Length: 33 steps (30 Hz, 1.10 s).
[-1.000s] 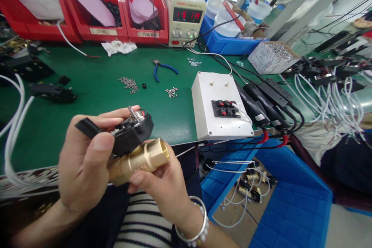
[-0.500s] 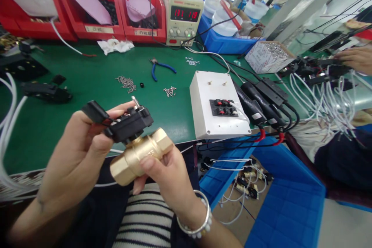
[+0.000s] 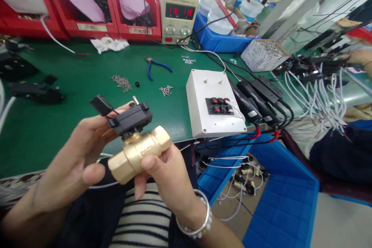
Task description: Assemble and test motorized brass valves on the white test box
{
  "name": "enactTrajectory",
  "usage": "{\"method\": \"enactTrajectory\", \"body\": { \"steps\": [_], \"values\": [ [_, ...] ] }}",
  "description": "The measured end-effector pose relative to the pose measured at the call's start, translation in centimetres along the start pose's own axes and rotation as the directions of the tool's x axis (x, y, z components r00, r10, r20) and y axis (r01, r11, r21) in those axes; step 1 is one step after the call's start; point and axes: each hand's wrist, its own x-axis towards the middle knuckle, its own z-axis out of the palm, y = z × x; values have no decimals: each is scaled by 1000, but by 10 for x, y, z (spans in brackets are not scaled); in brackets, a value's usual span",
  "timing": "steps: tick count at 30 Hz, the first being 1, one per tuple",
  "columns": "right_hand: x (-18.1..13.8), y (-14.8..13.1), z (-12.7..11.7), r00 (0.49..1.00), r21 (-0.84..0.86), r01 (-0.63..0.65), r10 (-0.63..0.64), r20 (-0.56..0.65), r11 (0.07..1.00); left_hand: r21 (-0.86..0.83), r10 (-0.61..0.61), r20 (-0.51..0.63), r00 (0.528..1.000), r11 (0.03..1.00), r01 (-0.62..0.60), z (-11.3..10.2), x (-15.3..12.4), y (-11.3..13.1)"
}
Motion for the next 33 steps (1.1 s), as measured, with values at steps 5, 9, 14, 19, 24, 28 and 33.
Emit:
{"method": "enactTrajectory", "body": {
  "steps": [5,9,14,19,24,28,33],
  "values": [
    [-1,8,2,1000,-68,-7,6,-17,998,373,-49,56,997,928,25,-3,-1,-4],
    [4,-9,-11,982,-278,-173,188,30,945,255,-94,-177,980,957,137,16,3,-5],
    [23,-98,-28,990,-871,-138,99,-103,472,-399,-374,-186,908,874,279,27,18,-17],
    [93,-144,-23,978,-972,33,-192,80,-232,-520,-455,-109,884,784,340,33,36,-33],
    [159,-113,-34,997,-765,71,76,29,-640,-528,-485,-105,868,767,364,36,38,-36],
    [171,-94,-41,991,-657,79,131,-30,-750,-557,-491,-82,867,744,369,34,37,-34],
    [170,-89,-39,989,-597,68,133,-65,-799,-572,-492,-61,869,730,373,33,39,-34]
  ]
}}
